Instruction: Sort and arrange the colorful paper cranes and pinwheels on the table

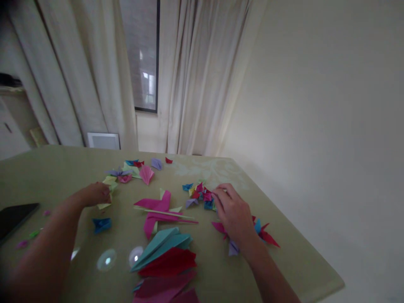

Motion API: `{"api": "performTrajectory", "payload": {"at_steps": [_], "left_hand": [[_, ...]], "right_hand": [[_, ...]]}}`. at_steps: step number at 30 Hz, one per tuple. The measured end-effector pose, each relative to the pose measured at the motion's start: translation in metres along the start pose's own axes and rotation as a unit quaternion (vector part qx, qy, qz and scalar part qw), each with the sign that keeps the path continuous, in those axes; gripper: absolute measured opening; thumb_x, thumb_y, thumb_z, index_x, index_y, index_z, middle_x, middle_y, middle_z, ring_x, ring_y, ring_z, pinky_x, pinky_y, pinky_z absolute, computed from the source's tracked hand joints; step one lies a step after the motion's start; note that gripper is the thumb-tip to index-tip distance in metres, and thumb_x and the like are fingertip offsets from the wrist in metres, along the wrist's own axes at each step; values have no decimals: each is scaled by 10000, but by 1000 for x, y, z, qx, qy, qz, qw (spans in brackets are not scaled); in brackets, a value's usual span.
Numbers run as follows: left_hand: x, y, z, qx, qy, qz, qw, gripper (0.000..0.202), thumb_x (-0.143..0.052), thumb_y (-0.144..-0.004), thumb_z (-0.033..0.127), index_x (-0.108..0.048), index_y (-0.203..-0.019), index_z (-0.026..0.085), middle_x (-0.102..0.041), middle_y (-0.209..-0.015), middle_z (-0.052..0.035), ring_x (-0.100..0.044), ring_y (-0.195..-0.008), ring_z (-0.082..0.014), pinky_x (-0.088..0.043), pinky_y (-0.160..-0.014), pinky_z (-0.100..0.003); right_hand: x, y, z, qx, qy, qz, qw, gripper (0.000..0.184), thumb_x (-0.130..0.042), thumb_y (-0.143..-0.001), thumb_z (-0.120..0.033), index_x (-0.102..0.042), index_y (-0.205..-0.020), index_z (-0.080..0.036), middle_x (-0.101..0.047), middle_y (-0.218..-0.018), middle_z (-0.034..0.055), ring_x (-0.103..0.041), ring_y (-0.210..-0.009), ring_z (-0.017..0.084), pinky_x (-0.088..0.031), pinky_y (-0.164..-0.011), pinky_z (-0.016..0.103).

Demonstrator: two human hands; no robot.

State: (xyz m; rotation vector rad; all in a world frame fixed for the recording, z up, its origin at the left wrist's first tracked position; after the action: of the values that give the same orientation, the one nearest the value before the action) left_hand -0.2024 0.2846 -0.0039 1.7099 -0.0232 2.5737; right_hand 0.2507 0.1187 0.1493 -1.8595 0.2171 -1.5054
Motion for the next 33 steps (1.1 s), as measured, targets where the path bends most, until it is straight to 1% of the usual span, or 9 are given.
{"api": "performTrajectory", "payload": {"at_steps": [5, 9, 12, 15, 17, 23, 29, 31, 33], "left_hand": [[13, 7, 29, -19, -5, -38, 999, 78, -640, -653, 272, -657, -626, 201, -693, -659, -15, -645, -715, -219, -435, -666, -284], [41, 33, 93, -113, 83, -49, 989, 221, -566, -803, 400, -680, -801, 210, -718, -777, -21, -662, -756, -221, -475, -668, -282], [63, 62, 150, -181, 127, -14, 975, 238, -527, -901, 420, -645, -858, 219, -684, -761, -13, -633, -713, -203, -484, -648, -282], [60, 89, 200, -260, 150, -22, 953, 228, -514, -990, 409, -662, -1008, 237, -740, -921, -33, -674, -821, -206, -530, -739, -295], [53, 97, 216, -285, 151, -27, 946, 216, -536, -1013, 406, -676, -1095, 263, -763, -1065, -43, -692, -916, -215, -545, -802, -307], [47, 87, 217, -246, 160, -5, 956, 210, -609, -1001, 455, -705, -979, 269, -744, -891, -10, -674, -786, -199, -510, -683, -292], [59, 85, 221, -249, 215, -33, 944, 281, -648, -958, 510, -747, -933, 248, -764, -894, -34, -702, -801, -207, -560, -717, -315], [63, 79, 211, -240, 220, -28, 945, 315, -635, -956, 533, -758, -969, 244, -778, -921, -44, -716, -836, -219, -575, -753, -327], [63, 63, 185, -207, 209, -3, 956, 363, -614, -945, 555, -762, -1014, 231, -793, -948, -59, -726, -867, -238, -581, -781, -339]], "right_hand": [[-21, -43, -76, 53, -135, -5, 989, 186, -555, -1094, -226, -740, -1084, -210, -709, -1116, 79, -719, -1009, 209, -579, -918, 326], [-44, -69, -121, 77, -193, -69, 976, 123, -628, -1069, -228, -743, -1109, -206, -728, -1109, 63, -715, -1006, 205, -563, -899, 319], [-54, -80, -135, 76, -239, -95, 963, 243, -674, -1056, -317, -702, -1266, -197, -735, -1198, 80, -719, -1016, 216, -566, -898, 341], [-60, -85, -132, 57, -320, -102, 940, 367, -695, -1044, -363, -644, -1377, -216, -740, -1258, 81, -731, -941, 189, -569, -873, 329], [-64, -86, -123, 34, -382, -111, 917, 274, -712, -1029, -297, -689, -1292, -224, -776, -1174, 56, -741, -898, 170, -565, -833, 295], [-62, -90, -97, -2, -471, -98, 877, 75, -755, -984, -216, -762, -1058, -212, -807, -958, 13, -758, -865, 157, -553, -765, 249], [-49, -91, -93, 27, -434, -67, 898, 59, -750, -985, -172, -765, -1007, -226, -802, -966, -6, -743, -881, 144, -540, -819, 249], [-41, -91, -88, 30, -411, -51, 910, 61, -738, -993, -173, -760, -1004, -229, -800, -977, -5, -740, -904, 149, -532, -837, 254], [-34, -92, -75, 19, -373, -37, 927, 70, -729, -991, -158, -750, -995, -225, -798, -984, 0, -737, -914, 156, -520, -843, 259]]}}
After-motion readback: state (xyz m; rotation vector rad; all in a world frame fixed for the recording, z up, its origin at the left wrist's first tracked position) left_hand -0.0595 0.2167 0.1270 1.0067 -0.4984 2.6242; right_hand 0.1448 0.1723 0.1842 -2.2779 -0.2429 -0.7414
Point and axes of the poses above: each hand's wrist, its own y-axis away from the middle knuckle, its own x-axis out of the back of the hand, z = x × y, the point moved 10 cm from there along -y, towards the middle knuckle
